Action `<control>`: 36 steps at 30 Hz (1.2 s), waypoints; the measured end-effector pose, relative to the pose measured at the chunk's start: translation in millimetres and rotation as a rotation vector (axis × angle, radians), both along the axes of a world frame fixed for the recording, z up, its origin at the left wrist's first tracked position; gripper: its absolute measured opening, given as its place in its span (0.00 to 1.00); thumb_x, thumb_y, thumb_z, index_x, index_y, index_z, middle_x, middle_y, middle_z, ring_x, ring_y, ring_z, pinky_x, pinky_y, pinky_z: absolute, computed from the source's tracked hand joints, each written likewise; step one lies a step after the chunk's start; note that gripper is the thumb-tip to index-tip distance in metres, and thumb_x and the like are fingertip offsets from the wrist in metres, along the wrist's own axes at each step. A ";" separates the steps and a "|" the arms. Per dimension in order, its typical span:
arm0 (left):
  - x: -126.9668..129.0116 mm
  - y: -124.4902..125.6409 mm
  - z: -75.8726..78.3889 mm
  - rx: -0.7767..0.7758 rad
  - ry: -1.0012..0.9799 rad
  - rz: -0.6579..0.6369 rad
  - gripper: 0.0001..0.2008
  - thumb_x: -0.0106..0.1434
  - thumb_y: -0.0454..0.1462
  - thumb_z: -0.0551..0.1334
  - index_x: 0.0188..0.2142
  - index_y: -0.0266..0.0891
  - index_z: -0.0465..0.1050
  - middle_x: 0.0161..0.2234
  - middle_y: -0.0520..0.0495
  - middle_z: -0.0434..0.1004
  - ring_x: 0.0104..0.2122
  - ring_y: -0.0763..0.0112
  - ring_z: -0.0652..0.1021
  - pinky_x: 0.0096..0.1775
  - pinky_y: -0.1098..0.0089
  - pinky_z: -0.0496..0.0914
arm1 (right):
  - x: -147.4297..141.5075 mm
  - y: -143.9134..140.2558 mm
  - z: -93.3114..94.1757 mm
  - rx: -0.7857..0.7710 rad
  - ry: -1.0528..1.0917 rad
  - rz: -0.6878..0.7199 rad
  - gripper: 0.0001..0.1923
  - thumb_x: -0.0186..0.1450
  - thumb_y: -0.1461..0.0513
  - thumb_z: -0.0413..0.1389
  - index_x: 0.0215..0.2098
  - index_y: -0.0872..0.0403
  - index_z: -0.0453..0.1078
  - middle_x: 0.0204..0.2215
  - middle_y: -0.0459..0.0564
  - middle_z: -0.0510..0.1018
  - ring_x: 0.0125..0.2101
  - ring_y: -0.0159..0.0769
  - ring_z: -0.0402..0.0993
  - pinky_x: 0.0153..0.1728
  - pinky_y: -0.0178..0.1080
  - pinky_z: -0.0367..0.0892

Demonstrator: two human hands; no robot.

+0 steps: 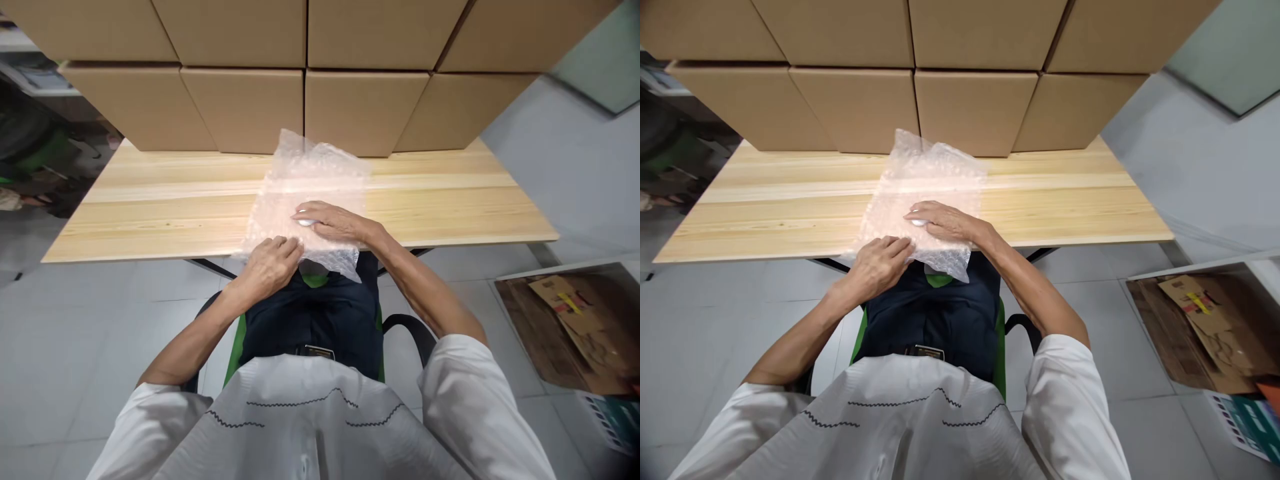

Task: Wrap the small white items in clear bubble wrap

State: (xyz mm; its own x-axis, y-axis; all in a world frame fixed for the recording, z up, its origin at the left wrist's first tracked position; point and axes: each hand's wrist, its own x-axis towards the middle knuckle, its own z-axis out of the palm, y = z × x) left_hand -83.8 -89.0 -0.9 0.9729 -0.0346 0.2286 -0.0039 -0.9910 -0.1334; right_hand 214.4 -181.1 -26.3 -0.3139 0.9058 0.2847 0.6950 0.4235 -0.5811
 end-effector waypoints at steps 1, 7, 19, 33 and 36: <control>0.3 -4.5 2.7 0.019 0.023 0.024 0.16 0.84 0.34 0.57 0.62 0.37 0.81 0.58 0.33 0.87 0.49 0.48 0.83 0.47 0.50 0.78 | -1.8 7.3 -0.8 0.009 0.003 0.027 0.31 0.85 0.50 0.50 0.80 0.52 0.74 0.78 0.63 0.75 0.80 0.53 0.67 0.83 0.62 0.58; 14.4 -15.5 8.0 0.041 0.111 0.105 0.28 0.79 0.29 0.56 0.74 0.45 0.73 0.51 0.35 0.82 0.50 0.46 0.79 0.47 0.52 0.75 | -1.1 31.1 -1.6 0.006 -0.010 0.069 0.33 0.86 0.44 0.49 0.80 0.49 0.74 0.78 0.60 0.75 0.80 0.52 0.67 0.83 0.60 0.58; 53.7 -8.7 29.4 -0.062 0.220 0.255 0.22 0.83 0.36 0.57 0.71 0.41 0.76 0.59 0.29 0.80 0.58 0.41 0.78 0.53 0.49 0.75 | 14.3 -21.9 11.0 0.012 -0.095 -0.199 0.34 0.80 0.55 0.55 0.83 0.50 0.69 0.79 0.60 0.75 0.78 0.57 0.70 0.79 0.67 0.64; 48.2 -2.4 22.8 -0.006 0.190 0.247 0.19 0.84 0.40 0.56 0.67 0.39 0.78 0.57 0.29 0.81 0.56 0.39 0.79 0.50 0.48 0.77 | 5.8 -73.0 3.9 -0.072 0.081 -0.244 0.32 0.87 0.46 0.52 0.85 0.41 0.67 0.86 0.49 0.65 0.85 0.49 0.59 0.87 0.62 0.54; 46.1 -0.5 24.1 -0.044 0.164 0.233 0.22 0.83 0.41 0.58 0.70 0.38 0.76 0.58 0.29 0.82 0.56 0.40 0.79 0.51 0.48 0.78 | 1.3 -75.2 6.1 -0.065 0.138 -0.255 0.34 0.87 0.40 0.49 0.84 0.40 0.69 0.86 0.48 0.65 0.86 0.49 0.58 0.87 0.62 0.52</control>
State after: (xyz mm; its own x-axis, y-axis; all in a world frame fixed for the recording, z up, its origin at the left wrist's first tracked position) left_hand -37.7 -89.6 23.2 0.9776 0.2003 0.0641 0.2062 -0.9727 -0.1068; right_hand 215.7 -256.3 -20.2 -0.0359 0.9682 0.2476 0.6867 0.2039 -0.6977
